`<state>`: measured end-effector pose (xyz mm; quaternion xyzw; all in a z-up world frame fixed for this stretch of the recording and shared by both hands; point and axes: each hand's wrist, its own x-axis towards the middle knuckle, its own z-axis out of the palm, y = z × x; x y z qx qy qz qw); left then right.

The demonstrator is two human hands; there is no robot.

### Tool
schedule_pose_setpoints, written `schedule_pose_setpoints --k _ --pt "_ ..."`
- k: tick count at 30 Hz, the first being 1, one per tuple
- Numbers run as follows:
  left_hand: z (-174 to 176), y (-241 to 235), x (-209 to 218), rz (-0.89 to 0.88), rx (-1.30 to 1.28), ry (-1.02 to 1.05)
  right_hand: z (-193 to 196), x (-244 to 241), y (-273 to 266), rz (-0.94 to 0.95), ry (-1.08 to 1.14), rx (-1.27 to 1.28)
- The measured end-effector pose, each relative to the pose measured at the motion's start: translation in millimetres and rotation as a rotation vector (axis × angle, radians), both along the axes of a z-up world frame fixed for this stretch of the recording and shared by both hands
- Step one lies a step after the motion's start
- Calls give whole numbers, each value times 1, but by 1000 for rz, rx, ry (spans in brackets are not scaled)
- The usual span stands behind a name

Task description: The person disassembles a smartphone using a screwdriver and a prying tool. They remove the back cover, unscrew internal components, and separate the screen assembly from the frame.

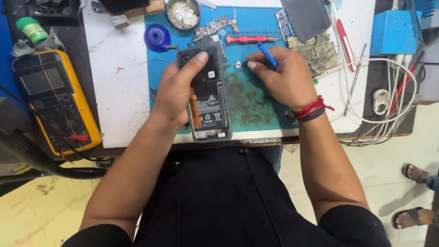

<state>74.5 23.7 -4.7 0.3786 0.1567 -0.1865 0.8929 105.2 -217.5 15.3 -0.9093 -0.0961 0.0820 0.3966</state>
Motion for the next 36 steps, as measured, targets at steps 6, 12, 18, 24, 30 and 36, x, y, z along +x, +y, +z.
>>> schedule_pose_setpoints --k 6,12,18,24,30,36 --pt "25 1 -35 -108 -487 80 2 5 -5 -120 -400 -93" --pt "27 -12 -64 -255 -369 74 40 -14 0 252 -262 191" --pt "17 -18 -77 -274 -360 27 75 -21 18 603 -102 134" --pt "12 -22 -82 -315 -369 -1 93 -7 25 688 -2 38" --pt "9 -23 -85 -272 -395 -6 97 -2 31 686 55 -45" --pt "16 -10 -86 -70 -451 -83 81 -43 28 251 193 458"
